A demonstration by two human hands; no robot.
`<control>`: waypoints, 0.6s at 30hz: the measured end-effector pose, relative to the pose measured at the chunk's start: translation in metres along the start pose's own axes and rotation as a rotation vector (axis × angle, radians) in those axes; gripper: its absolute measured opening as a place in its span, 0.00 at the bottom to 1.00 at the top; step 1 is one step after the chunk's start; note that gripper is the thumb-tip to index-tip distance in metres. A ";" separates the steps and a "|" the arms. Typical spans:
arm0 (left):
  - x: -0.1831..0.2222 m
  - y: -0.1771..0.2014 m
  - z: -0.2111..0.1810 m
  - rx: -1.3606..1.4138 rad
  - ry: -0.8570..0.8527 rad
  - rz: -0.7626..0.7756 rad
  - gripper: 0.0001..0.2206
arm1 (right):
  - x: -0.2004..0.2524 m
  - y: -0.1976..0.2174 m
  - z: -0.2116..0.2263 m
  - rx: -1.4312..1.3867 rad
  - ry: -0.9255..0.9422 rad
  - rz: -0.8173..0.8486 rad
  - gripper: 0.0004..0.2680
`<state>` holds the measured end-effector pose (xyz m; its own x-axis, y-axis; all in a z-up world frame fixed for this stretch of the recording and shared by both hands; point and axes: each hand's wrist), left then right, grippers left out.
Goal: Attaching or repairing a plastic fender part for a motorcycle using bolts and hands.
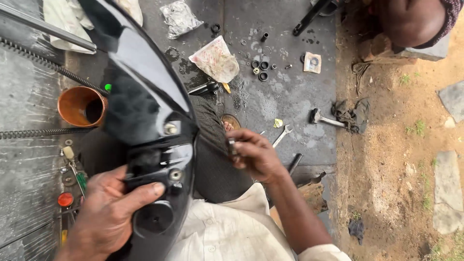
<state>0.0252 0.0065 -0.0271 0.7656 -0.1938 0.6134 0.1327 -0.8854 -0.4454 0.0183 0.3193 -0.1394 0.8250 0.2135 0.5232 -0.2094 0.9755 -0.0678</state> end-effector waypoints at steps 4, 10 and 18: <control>-0.009 -0.025 0.008 -0.031 0.048 0.038 0.13 | 0.014 0.021 -0.004 -0.654 0.133 0.147 0.09; -0.003 -0.038 0.018 -0.115 -0.105 0.066 0.09 | 0.030 0.007 0.026 -0.257 0.185 -0.030 0.10; -0.004 -0.035 0.029 -0.206 -0.120 0.043 0.03 | 0.023 -0.031 0.110 0.822 0.666 -0.225 0.13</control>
<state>0.0360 0.0500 -0.0325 0.8387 -0.1924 0.5095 -0.0234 -0.9474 -0.3192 -0.0145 0.2879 -0.0318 0.9562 0.2618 -0.1310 -0.1007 0.7143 0.6925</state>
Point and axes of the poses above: each hand's wrist, its own x-axis away from the middle knuckle, its own y-axis out of the back of the hand, z = x × y, and after that the axes turned 13 degrees about x, right-handed
